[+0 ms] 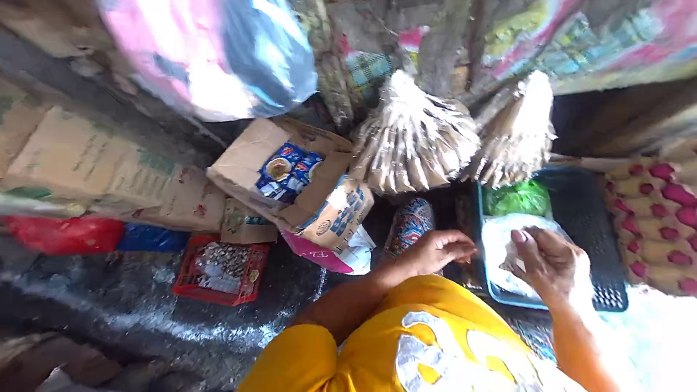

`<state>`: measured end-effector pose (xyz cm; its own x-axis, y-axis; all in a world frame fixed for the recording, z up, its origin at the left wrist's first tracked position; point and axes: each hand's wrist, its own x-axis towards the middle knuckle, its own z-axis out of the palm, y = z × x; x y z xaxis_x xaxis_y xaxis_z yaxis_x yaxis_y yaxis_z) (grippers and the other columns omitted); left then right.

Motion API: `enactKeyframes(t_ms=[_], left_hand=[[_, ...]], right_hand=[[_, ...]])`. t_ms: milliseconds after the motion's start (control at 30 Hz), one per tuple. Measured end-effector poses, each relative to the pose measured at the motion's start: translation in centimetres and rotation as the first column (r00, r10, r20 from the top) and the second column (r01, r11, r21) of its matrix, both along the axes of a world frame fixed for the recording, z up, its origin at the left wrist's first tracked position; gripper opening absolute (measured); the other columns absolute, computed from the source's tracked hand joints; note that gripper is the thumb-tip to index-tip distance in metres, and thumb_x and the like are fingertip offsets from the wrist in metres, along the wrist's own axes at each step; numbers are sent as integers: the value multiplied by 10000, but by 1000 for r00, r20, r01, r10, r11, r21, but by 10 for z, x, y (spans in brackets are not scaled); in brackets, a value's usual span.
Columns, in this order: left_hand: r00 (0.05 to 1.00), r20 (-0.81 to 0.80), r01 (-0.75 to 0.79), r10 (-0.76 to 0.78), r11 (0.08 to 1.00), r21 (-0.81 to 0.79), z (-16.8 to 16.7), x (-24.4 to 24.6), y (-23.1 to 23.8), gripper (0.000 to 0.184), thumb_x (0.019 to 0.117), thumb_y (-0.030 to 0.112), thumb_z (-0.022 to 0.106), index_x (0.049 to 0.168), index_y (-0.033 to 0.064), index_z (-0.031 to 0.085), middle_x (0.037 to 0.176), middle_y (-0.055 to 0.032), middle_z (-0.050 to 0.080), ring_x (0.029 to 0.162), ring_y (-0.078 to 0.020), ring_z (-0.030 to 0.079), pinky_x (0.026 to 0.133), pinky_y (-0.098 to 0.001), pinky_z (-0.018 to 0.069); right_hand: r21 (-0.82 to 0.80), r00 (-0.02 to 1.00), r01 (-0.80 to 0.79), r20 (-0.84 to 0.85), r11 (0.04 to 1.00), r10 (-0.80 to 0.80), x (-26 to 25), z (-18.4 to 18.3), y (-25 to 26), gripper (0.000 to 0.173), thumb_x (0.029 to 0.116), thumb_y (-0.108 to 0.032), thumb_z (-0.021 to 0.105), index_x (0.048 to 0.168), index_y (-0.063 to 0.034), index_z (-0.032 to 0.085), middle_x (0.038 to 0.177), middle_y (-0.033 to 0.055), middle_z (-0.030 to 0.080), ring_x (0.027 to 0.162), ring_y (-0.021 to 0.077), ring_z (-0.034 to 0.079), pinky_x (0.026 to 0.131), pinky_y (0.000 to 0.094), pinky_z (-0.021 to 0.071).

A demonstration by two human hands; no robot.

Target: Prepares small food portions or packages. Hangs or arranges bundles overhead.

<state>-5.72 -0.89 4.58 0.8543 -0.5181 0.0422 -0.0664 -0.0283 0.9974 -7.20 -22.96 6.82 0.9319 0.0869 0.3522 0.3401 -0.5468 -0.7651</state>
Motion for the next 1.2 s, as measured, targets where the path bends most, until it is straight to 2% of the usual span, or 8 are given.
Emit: enactKeyframes(t_ms=[67, 167, 267, 500, 733, 1033, 1133, 1200], left_hand=[[999, -29, -19, 19, 1000, -18, -6, 0, -1, 233, 1035, 77, 547, 1090, -111, 673, 937, -100, 719, 841, -64, 686, 836, -260, 578], [994, -64, -91, 87, 995, -52, -10, -1, -4, 192, 1019, 48, 574, 1076, -96, 686, 942, -69, 737, 869, -45, 703, 866, -253, 587], [989, -85, -122, 117, 991, -59, -10, -2, -6, 160, 1006, 23, 590, 1070, -81, 692, 952, -62, 743, 891, -57, 714, 889, -268, 595], [997, -7, -79, 80, 997, 12, -13, -3, -13, 159, 998, 26, 612, 1085, -65, 709, 984, -91, 751, 911, -91, 726, 905, -291, 599], [995, 99, -31, 24, 998, 63, -13, -3, -24, 156, 1000, 68, 628, 1062, -40, 723, 971, -71, 750, 912, -66, 712, 897, -272, 587], [982, 183, 28, -41, 997, 76, -22, 4, -44, 136, 987, 52, 640, 1021, -51, 722, 927, -75, 732, 847, -66, 697, 831, -258, 588], [978, 193, 55, -76, 992, 111, -20, 7, -47, 135, 973, 65, 668, 1029, -28, 748, 969, -77, 738, 898, -74, 699, 864, -257, 581], [972, 228, 32, -61, 992, 126, -22, 10, -48, 127, 964, 58, 678, 1023, -21, 758, 967, -81, 745, 898, -80, 705, 865, -266, 586]], right_hand=[[113, 995, 61, -86, 992, -51, -5, 0, -4, 360, 1066, -236, 479, 941, 40, 673, 746, -6, 609, 643, -46, 552, 622, 153, 493], [311, 984, 156, -135, 937, -119, -10, -3, -8, 300, 1086, -238, 461, 1151, -7, 641, 882, -30, 651, 700, -10, 615, 657, 200, 564], [437, 989, 139, -105, 888, -104, -17, -3, -11, 218, 1052, -195, 528, 1235, -109, 609, 981, -75, 660, 751, 6, 629, 687, 210, 573], [301, 999, -3, -41, 954, 16, -36, -4, -19, 235, 982, -229, 639, 1145, -65, 680, 1246, 48, 597, 1009, 84, 645, 825, 264, 598], [148, 994, -45, -96, 988, 60, -42, -2, -27, 277, 988, -274, 630, 1093, -36, 723, 1219, 105, 622, 988, 99, 669, 761, 253, 610], [64, 999, 33, -27, 997, -31, -48, -12, -49, 162, 977, -153, 620, 943, -38, 729, 1012, 42, 679, 911, 39, 652, 810, 197, 559], [116, 999, 44, -30, 992, -40, -47, -15, -53, 162, 984, -162, 619, 962, -43, 726, 1032, 37, 677, 945, 35, 647, 831, 198, 553], [156, 998, 49, -51, 987, -42, -48, -17, -61, 210, 1009, -187, 593, 1076, -29, 713, 1147, 65, 670, 1031, 66, 656, 877, 233, 573]])
